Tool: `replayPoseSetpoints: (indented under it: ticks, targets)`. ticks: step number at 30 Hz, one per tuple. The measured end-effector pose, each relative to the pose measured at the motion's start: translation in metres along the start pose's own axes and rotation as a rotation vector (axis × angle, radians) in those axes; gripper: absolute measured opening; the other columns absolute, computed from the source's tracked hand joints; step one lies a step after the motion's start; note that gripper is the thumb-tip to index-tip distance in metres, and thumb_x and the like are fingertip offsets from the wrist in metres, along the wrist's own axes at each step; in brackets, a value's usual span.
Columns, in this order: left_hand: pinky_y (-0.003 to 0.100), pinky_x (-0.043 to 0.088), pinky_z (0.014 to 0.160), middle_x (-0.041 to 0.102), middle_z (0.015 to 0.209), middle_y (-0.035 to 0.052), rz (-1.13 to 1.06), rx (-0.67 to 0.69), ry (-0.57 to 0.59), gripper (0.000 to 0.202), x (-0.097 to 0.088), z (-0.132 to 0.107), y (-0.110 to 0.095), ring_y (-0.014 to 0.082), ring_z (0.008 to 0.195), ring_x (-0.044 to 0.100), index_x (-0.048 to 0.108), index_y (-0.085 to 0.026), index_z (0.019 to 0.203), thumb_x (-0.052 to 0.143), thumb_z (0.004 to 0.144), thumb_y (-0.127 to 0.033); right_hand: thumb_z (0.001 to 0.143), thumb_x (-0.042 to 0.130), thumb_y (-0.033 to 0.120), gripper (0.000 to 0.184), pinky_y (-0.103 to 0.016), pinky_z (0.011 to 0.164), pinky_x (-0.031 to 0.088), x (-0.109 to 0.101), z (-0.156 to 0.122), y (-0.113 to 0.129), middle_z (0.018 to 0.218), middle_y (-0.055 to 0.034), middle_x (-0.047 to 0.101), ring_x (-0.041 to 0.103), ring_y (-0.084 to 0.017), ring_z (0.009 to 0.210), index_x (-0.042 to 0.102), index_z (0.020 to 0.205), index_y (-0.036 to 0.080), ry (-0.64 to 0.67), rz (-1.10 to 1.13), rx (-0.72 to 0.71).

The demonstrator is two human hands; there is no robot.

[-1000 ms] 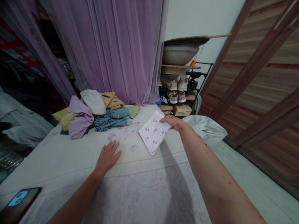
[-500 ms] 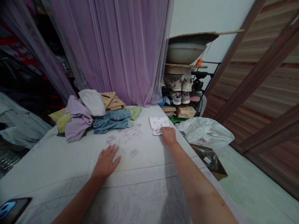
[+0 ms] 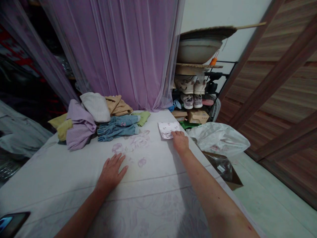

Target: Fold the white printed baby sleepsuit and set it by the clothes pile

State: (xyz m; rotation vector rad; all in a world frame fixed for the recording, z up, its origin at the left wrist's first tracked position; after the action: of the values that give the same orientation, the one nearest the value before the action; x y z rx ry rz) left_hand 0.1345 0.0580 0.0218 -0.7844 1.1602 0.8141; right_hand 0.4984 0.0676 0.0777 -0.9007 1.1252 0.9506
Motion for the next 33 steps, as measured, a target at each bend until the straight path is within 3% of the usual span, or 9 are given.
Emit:
replayPoseSetpoints:
  ticks: [3, 10, 14, 19, 23, 25, 27, 30, 33]
  targets:
    - [0.054, 0.033, 0.113, 0.052, 0.146, 0.0134, -0.009, 0.004, -0.024, 0.052, 0.002, -0.001, 0.0, 0.0312, 0.137, 0.044, 0.056, -0.018, 0.137, 0.044, 0.093, -0.044, 0.093, 0.035, 0.014, 0.045, -0.038, 0.086, 0.045, -0.024, 0.009, -0.003, 0.129, -0.0106, 0.062, 0.052, -0.025, 0.116, 0.059, 0.129, 0.026, -0.045, -0.01, -0.003]
    - [0.055, 0.033, 0.113, 0.052, 0.146, 0.0137, -0.014, 0.013, -0.043, 0.052, 0.006, -0.001, 0.002, 0.032, 0.137, 0.045, 0.056, -0.017, 0.136, 0.044, 0.093, -0.043, 0.093, 0.039, 0.022, 0.041, -0.045, 0.09, 0.044, -0.112, 0.039, -0.019, 0.12, -0.0146, 0.067, 0.059, -0.029, 0.109, 0.061, 0.128, 0.024, -0.18, -0.013, 0.002]
    - [0.056, 0.034, 0.112, 0.053, 0.145, 0.014, -0.019, 0.02, -0.07, 0.051, 0.007, -0.001, 0.003, 0.0323, 0.136, 0.045, 0.057, -0.018, 0.135, 0.045, 0.092, -0.042, 0.089, 0.046, 0.029, 0.042, -0.04, 0.085, 0.048, -0.13, 0.057, -0.025, 0.114, -0.013, 0.069, 0.063, -0.028, 0.102, 0.062, 0.127, 0.024, -0.132, 0.078, 0.087]
    - [0.055, 0.035, 0.112, 0.053, 0.145, 0.0137, -0.017, 0.024, -0.087, 0.05, 0.008, -0.002, 0.004, 0.0321, 0.136, 0.046, 0.058, -0.018, 0.135, 0.045, 0.092, -0.041, 0.079, 0.058, 0.025, 0.035, -0.038, 0.087, 0.049, -0.116, 0.097, -0.031, 0.104, -0.0118, 0.07, 0.063, -0.028, 0.101, 0.071, 0.111, 0.017, -0.106, 0.417, 0.206]
    - [0.056, 0.036, 0.112, 0.054, 0.144, 0.0136, -0.023, 0.024, -0.098, 0.05, 0.008, -0.003, 0.004, 0.0324, 0.135, 0.047, 0.058, -0.018, 0.135, 0.046, 0.092, -0.041, 0.078, 0.056, 0.017, 0.034, -0.036, 0.077, 0.053, -0.092, 0.117, -0.04, 0.098, -0.0122, 0.069, 0.064, -0.023, 0.09, 0.066, 0.11, 0.011, -0.173, 0.981, 0.555]
    - [0.055, 0.036, 0.111, 0.054, 0.144, 0.0134, -0.019, 0.024, -0.091, 0.05, 0.008, -0.002, 0.004, 0.0324, 0.136, 0.047, 0.058, -0.018, 0.135, 0.046, 0.092, -0.041, 0.08, 0.052, 0.014, 0.036, -0.033, 0.068, 0.054, -0.073, 0.113, -0.04, 0.093, -0.0112, 0.069, 0.064, -0.018, 0.078, 0.061, 0.115, 0.01, -0.155, 1.127, 0.684]
    - [0.055, 0.036, 0.111, 0.054, 0.144, 0.0137, -0.013, 0.024, -0.079, 0.05, 0.007, -0.002, 0.004, 0.0324, 0.135, 0.047, 0.058, -0.018, 0.135, 0.046, 0.092, -0.041, 0.08, 0.051, 0.012, 0.034, -0.032, 0.061, 0.055, -0.051, 0.1, -0.035, 0.082, -0.0077, 0.068, 0.063, -0.016, 0.067, 0.06, 0.113, 0.012, -0.11, 1.152, 0.719]
    - [0.056, 0.037, 0.111, 0.053, 0.144, 0.0143, -0.008, 0.025, -0.065, 0.051, 0.005, -0.001, 0.003, 0.0327, 0.135, 0.047, 0.058, -0.016, 0.135, 0.046, 0.092, -0.04, 0.079, 0.054, 0.013, 0.023, -0.034, 0.057, 0.056, -0.018, 0.074, -0.026, 0.064, -0.002, 0.061, 0.061, -0.016, 0.057, 0.063, 0.1, 0.015, -0.046, 1.171, 0.719]
    - [0.056, 0.037, 0.11, 0.053, 0.145, 0.0143, -0.004, 0.028, -0.059, 0.051, 0.004, -0.001, 0.002, 0.033, 0.135, 0.047, 0.057, -0.016, 0.135, 0.046, 0.092, -0.04, 0.081, 0.051, 0.014, 0.019, -0.035, 0.057, 0.056, 0.0, 0.06, -0.024, 0.057, 0.0005, 0.057, 0.06, -0.017, 0.055, 0.064, 0.096, 0.015, -0.049, 1.169, 0.655]
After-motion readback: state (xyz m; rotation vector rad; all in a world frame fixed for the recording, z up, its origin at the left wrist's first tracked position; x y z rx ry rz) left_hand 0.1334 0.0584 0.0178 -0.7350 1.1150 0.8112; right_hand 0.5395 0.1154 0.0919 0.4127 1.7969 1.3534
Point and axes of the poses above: each hand's wrist, its own z-axis towards the middle knuckle, its own x-axis out of the palm, y = z × x, the point moved 1 cm from there along z, towards the middle knuckle
